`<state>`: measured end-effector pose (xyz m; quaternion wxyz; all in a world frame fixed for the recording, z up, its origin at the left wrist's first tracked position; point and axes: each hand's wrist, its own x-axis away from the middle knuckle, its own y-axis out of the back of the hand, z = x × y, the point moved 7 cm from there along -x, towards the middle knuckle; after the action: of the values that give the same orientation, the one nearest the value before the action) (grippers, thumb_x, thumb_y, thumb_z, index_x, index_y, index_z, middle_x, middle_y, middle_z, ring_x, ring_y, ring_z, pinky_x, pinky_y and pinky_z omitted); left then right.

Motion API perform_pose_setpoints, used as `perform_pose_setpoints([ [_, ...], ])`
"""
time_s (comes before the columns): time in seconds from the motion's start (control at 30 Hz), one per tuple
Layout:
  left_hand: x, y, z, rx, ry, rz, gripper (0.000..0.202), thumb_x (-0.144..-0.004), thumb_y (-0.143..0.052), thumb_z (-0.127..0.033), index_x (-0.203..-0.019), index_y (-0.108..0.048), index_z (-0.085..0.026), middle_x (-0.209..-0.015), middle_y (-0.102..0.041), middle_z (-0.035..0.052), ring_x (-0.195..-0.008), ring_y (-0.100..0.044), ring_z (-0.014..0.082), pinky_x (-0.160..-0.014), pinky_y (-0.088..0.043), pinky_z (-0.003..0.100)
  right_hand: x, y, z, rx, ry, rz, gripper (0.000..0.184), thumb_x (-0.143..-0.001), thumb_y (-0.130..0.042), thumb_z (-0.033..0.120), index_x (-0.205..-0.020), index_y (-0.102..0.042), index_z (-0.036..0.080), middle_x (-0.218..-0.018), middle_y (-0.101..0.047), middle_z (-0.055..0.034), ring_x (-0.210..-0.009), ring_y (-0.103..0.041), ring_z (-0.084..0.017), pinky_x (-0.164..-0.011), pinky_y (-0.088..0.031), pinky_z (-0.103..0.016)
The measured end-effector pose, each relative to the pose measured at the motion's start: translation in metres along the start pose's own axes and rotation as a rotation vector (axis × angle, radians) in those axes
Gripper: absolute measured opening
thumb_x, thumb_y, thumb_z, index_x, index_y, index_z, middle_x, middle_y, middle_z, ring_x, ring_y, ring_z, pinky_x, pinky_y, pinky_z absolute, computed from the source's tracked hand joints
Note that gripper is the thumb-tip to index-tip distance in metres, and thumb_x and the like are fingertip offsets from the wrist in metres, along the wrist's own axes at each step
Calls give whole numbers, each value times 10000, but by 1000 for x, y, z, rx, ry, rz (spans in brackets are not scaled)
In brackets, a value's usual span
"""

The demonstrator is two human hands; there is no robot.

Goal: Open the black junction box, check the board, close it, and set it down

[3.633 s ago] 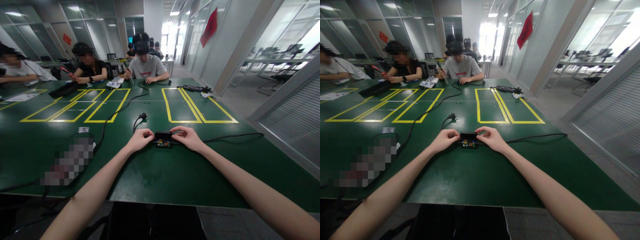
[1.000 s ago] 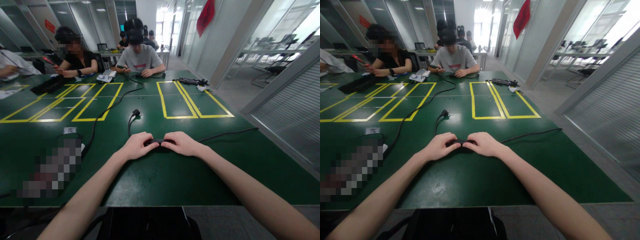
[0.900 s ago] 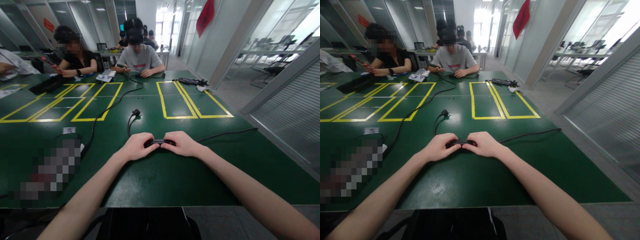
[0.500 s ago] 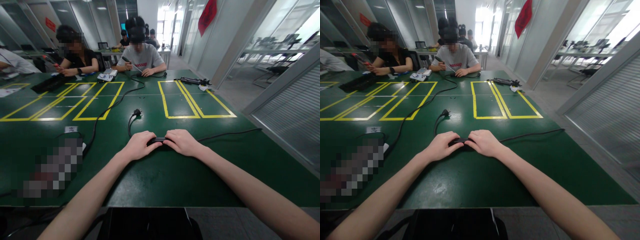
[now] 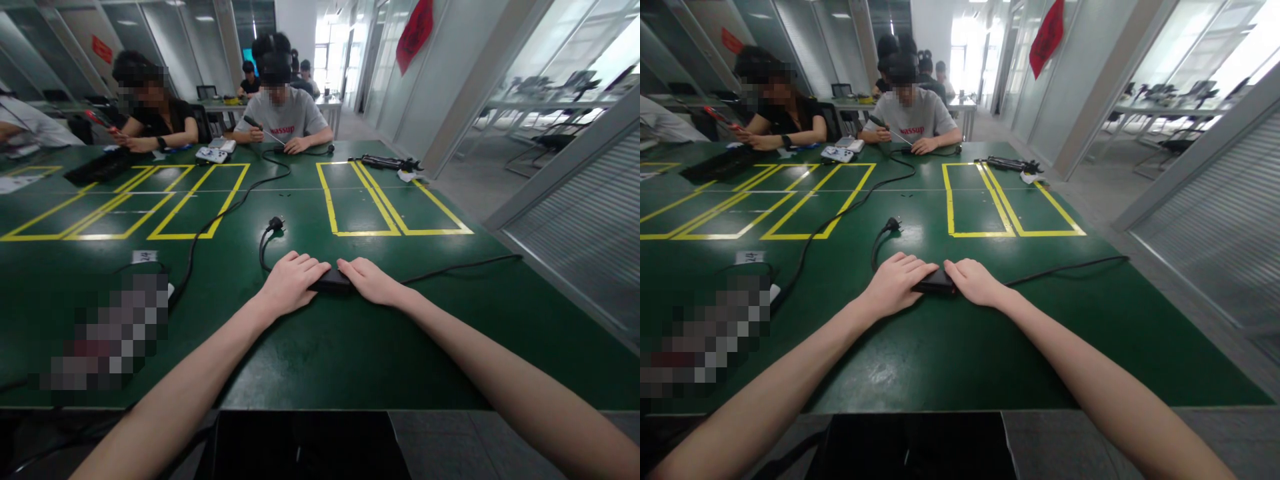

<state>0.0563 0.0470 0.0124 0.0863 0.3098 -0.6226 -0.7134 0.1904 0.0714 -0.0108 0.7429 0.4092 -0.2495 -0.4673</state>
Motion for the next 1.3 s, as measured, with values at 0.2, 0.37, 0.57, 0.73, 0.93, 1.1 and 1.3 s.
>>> perform_pose_setpoints([
  [0.2,1,1,3,40,19,54,381,-849,-622,-212,-1223,-644,-141,-994,-730,93,-950,-642,257,-840,-437,394,5,4,6,40,55,-58,574,-1067,-276,489,-660,-554,194,-682,-620,-51,-644,-561,-170,-648,-361,-290],
  [0.37,2,-3,11,136,103,69,315,-897,-624,-274,-1185,-681,-163,-997,-749,90,-934,-651,260,-824,-466,393,18,13,27,165,433,-136,414,-916,-637,516,-1172,-636,190,-1050,-726,-101,-871,-687,-233,-730,-482,-307],
  [0.57,4,3,20,186,155,-29,402,-945,-656,-440,-1227,-664,-153,-1027,-744,100,-935,-654,253,-821,-506,369,18,13,28,345,472,-189,336,-1009,-544,397,-1219,-662,163,-1095,-769,-130,-891,-736,-253,-736,-492,-318],
  [0.73,4,10,22,244,113,-45,287,-970,-631,-419,-1103,-698,-173,-984,-738,77,-896,-650,225,-817,-508,343,15,12,22,363,394,-190,356,-997,-564,433,-1185,-694,161,-958,-793,-118,-833,-745,-251,-701,-470,-307],
  [0.93,4,8,18,246,92,-6,321,-979,-606,-446,-1105,-701,-167,-977,-738,86,-908,-647,239,-816,-504,354,16,13,26,267,468,-170,335,-978,-594,428,-1184,-703,189,-1045,-796,-102,-905,-750,-246,-743,-499,-305],
  [1.1,6,13,23,267,128,-95,336,-964,-634,-455,-1141,-691,-175,-1020,-736,88,-920,-657,230,-840,-518,352,16,19,24,186,428,-225,304,-959,-608,388,-1159,-705,182,-1061,-787,-113,-909,-744,-255,-761,-509,-323],
  [1.3,6,11,17,218,39,-56,329,-996,-579,-448,-1165,-692,-189,-1094,-750,97,-982,-634,244,-882,-509,387,10,10,10,-421,256,41,407,-893,-672,439,-1208,-596,192,-1031,-757,-65,-708,-672,-156,-617,-490,-262],
])
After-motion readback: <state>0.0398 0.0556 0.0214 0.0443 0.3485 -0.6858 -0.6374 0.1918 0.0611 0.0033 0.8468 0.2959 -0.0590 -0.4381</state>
